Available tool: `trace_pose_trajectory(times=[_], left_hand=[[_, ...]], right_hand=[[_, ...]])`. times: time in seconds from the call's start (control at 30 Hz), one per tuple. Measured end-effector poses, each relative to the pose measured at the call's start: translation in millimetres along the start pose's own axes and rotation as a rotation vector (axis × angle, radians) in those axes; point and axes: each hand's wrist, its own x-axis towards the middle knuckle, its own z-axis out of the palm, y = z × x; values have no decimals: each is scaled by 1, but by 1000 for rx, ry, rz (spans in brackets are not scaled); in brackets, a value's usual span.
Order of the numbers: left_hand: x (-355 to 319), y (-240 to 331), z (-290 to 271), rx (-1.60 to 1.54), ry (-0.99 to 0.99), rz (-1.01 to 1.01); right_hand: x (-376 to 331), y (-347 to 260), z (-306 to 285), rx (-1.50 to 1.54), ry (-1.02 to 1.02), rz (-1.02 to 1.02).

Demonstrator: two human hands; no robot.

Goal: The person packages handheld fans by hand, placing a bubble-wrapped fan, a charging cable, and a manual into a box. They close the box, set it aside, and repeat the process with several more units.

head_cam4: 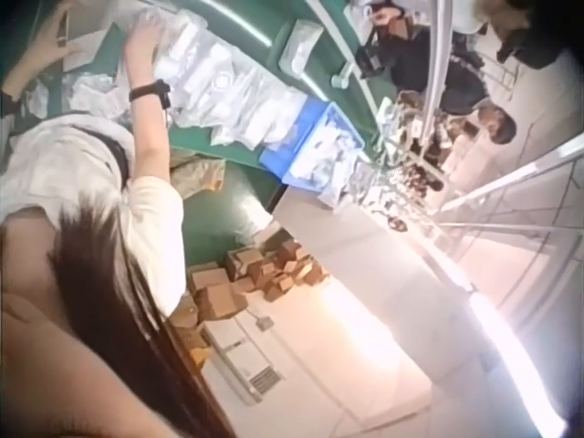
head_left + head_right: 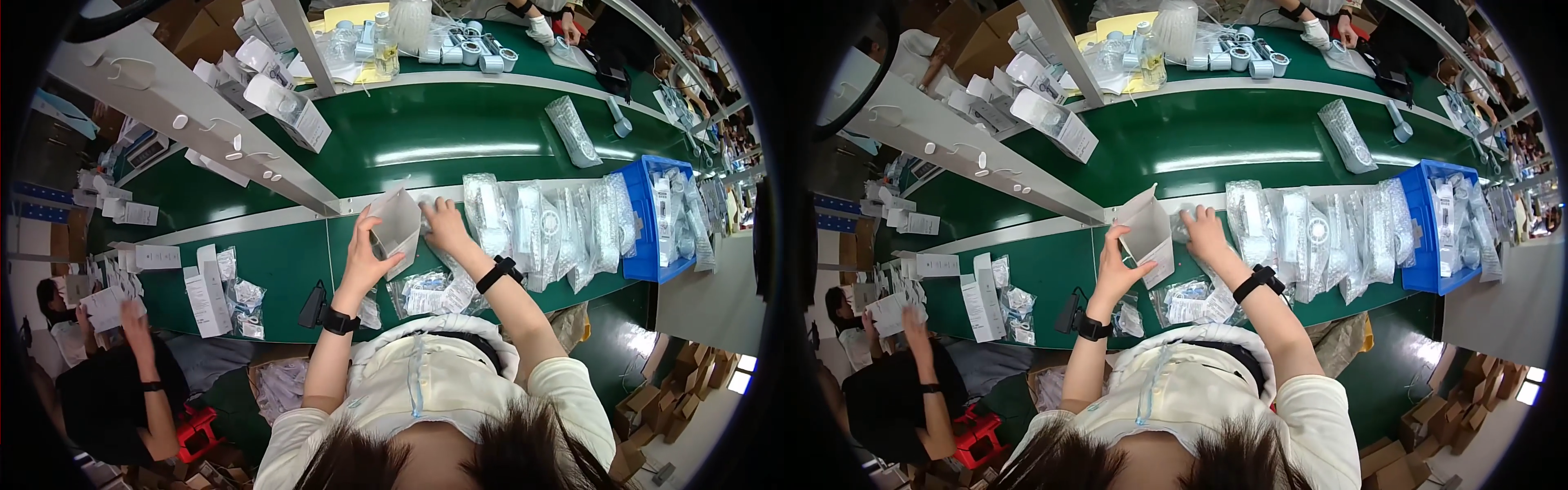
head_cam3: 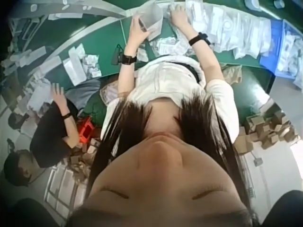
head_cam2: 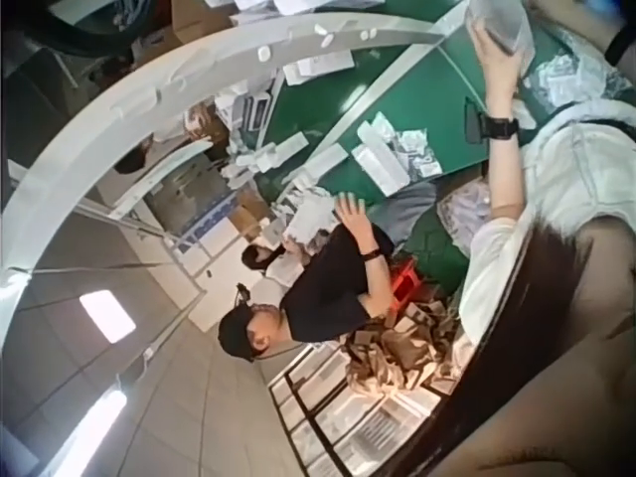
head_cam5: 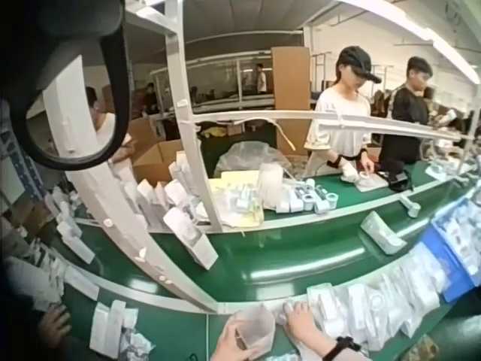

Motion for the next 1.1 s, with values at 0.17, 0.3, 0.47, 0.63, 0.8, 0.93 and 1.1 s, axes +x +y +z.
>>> trace_pose_trajectory(times=[0.17,0.3,0.47,0.63,0.8,0.93,1.1], left_hand=[[-9,-12,11,-186,129,-69],[-13,-17,9,-159,212,-35],[-12,-11,17,-118,199,33],[-18,-17,28,-187,193,-11],[-47,-31,34,-8,305,7],[-51,-31,36,-102,374,30],[-44,-9,18,-159,271,-1]], right_hand=[[0,1,-5,419,-107,71],[-11,24,-86,1449,339,395],[-27,-42,-168,1960,976,360],[-20,-98,-103,829,1080,23],[-22,-83,-109,703,858,-341],[-28,-87,-94,713,1016,-434],[-37,-83,-84,805,1029,-322]])
